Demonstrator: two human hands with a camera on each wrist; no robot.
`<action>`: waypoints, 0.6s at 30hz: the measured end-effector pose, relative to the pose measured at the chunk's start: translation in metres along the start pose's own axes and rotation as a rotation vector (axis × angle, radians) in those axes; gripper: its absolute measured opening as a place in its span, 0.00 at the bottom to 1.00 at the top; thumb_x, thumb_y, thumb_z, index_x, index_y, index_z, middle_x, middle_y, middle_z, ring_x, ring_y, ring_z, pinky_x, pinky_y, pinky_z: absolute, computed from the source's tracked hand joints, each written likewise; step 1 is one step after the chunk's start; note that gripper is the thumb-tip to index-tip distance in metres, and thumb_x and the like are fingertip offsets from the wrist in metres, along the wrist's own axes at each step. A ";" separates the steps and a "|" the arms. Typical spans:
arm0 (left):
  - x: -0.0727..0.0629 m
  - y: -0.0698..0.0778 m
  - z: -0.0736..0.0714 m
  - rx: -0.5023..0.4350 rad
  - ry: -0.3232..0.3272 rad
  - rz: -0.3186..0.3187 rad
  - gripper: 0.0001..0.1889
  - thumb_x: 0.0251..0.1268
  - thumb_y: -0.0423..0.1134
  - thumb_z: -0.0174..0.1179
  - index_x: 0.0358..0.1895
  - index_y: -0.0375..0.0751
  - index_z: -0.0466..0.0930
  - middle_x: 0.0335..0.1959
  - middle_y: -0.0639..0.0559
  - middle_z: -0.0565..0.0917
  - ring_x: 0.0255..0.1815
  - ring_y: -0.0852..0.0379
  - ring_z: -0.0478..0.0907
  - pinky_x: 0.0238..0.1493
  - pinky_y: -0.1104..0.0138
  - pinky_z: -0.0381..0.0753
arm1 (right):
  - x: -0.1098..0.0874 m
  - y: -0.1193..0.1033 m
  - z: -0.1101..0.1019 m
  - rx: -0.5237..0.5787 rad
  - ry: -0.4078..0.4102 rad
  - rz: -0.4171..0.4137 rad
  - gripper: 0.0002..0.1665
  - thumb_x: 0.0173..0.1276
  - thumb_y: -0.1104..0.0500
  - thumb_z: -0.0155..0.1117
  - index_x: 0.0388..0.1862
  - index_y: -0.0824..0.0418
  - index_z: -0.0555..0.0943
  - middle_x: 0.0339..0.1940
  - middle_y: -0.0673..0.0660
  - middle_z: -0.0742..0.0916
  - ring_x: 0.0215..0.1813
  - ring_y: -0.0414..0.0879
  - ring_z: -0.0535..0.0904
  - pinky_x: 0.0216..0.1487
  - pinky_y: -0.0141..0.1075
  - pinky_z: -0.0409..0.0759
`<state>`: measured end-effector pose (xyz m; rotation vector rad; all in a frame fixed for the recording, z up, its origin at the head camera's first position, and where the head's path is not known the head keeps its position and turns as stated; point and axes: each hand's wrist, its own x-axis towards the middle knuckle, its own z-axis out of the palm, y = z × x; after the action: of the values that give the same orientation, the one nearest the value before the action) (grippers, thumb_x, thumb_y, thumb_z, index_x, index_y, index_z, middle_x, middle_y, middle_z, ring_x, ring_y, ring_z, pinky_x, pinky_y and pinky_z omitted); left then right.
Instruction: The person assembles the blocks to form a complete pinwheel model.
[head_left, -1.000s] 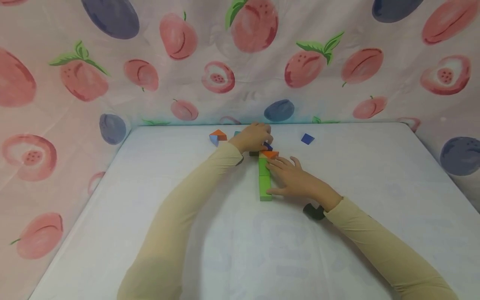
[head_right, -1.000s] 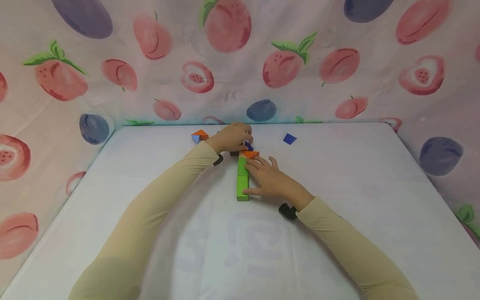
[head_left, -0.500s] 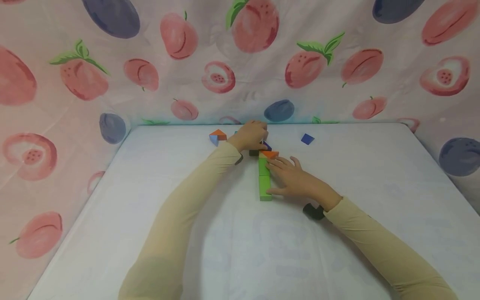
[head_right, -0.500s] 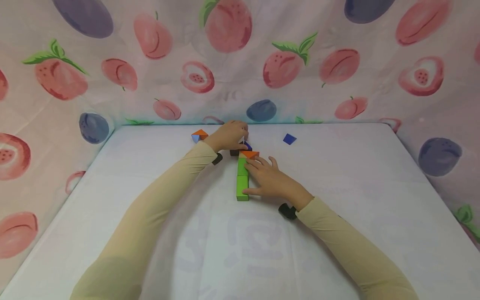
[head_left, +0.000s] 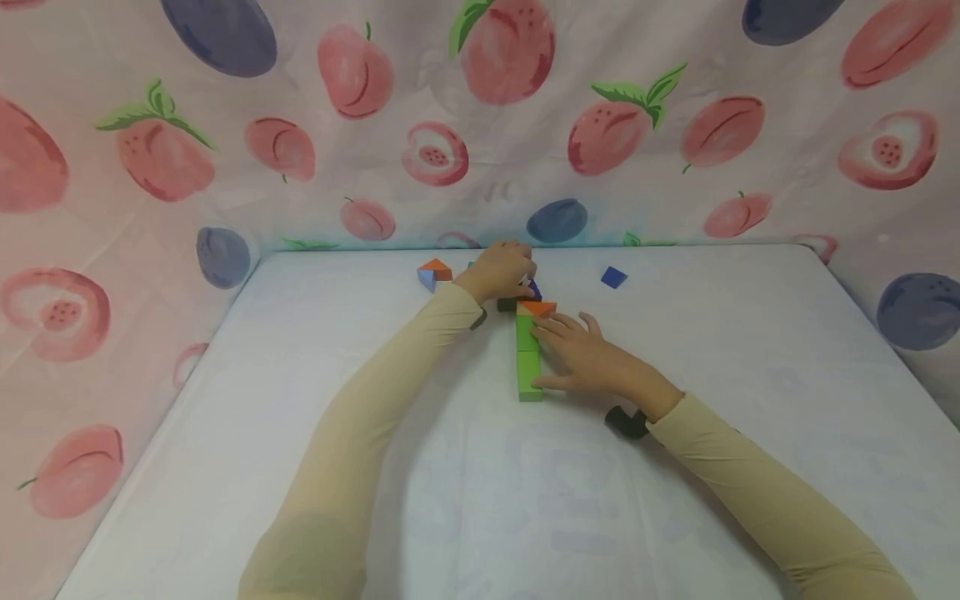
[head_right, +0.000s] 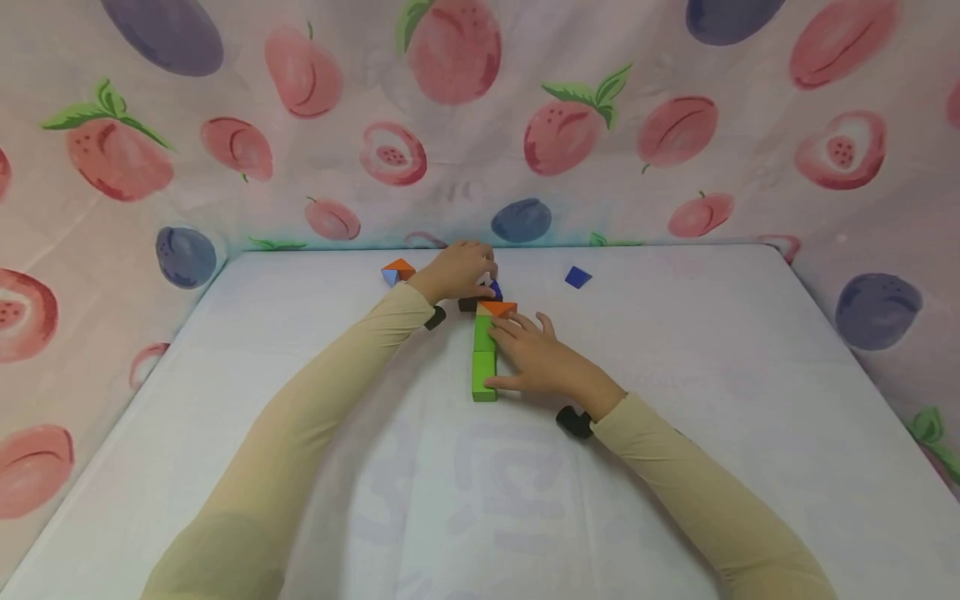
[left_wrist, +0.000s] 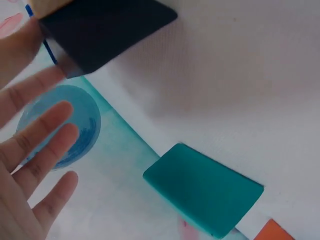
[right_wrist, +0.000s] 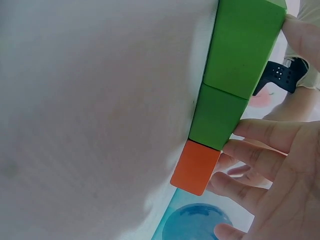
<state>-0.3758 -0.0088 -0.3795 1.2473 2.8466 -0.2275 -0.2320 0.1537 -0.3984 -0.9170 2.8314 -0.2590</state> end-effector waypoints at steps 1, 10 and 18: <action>0.000 0.000 0.001 -0.019 0.003 0.007 0.17 0.63 0.51 0.59 0.51 0.50 0.82 0.55 0.49 0.78 0.59 0.50 0.71 0.66 0.56 0.65 | 0.000 0.000 0.000 0.001 0.000 -0.001 0.49 0.61 0.35 0.59 0.72 0.62 0.59 0.74 0.62 0.64 0.75 0.62 0.52 0.68 0.67 0.46; 0.005 0.003 0.007 -0.064 -0.007 -0.004 0.19 0.68 0.55 0.51 0.54 0.50 0.79 0.56 0.49 0.76 0.59 0.51 0.70 0.67 0.56 0.65 | 0.000 0.001 0.000 0.009 0.004 -0.006 0.50 0.61 0.35 0.59 0.72 0.62 0.59 0.74 0.61 0.64 0.75 0.61 0.53 0.67 0.67 0.46; 0.004 0.004 0.005 -0.066 0.006 0.021 0.14 0.67 0.42 0.56 0.53 0.54 0.80 0.57 0.50 0.76 0.59 0.51 0.71 0.65 0.56 0.67 | 0.001 0.002 0.002 0.009 0.009 -0.009 0.50 0.60 0.34 0.60 0.72 0.62 0.60 0.74 0.61 0.64 0.75 0.62 0.53 0.67 0.68 0.46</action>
<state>-0.3754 -0.0036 -0.3852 1.2672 2.8193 -0.1280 -0.2332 0.1549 -0.4009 -0.9298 2.8328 -0.2772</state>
